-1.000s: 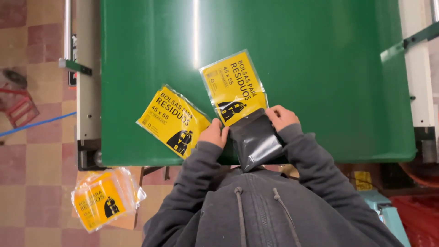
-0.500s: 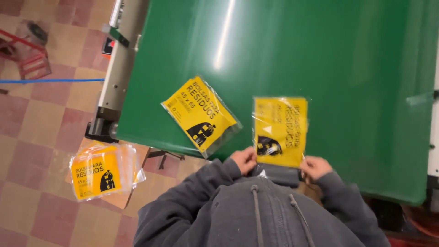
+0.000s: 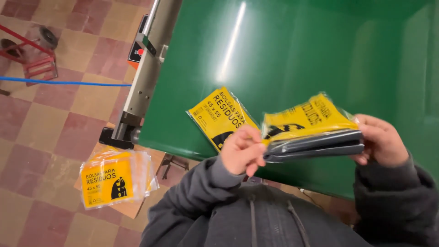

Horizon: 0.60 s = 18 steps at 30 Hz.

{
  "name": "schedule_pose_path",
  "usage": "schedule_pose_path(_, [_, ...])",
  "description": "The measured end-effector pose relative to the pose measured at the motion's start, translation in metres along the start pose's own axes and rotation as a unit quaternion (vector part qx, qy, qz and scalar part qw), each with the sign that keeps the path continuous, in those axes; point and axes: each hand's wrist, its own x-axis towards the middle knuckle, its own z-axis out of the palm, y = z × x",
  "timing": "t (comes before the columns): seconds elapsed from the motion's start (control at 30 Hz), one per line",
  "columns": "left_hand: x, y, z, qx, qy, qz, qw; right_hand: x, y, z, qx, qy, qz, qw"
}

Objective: Folding black plastic garbage bags and inserting them into yellow printed packaging sleeves.

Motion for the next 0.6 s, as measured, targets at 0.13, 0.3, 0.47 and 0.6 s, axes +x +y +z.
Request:
schedule_pose_path(0.13, [0.018, 0.024, -0.069, -0.003, 0.112, 0.126, 0.986, 0.08, -0.031, 0.103, -0.064, -0.081, -0.037, 0.994])
schedule_pose_path(0.3, [-0.004, 0.057, -0.104, 0.058, 0.251, 0.274, 0.927, 0.151, 0.005, 0.152, -0.131, -0.092, 0.013, 0.987])
schedule_pose_path(0.47, [-0.029, -0.012, -0.148, 0.181, 0.189, 0.064, 0.963, 0.17, 0.137, 0.108, -0.343, -0.106, -0.083, 0.93])
schedule_pose_path(0.6, [-0.008, -0.043, -0.148, 0.694, 0.225, 0.146, 0.668, 0.157, 0.208, 0.089, -0.435, -0.038, -0.199, 0.878])
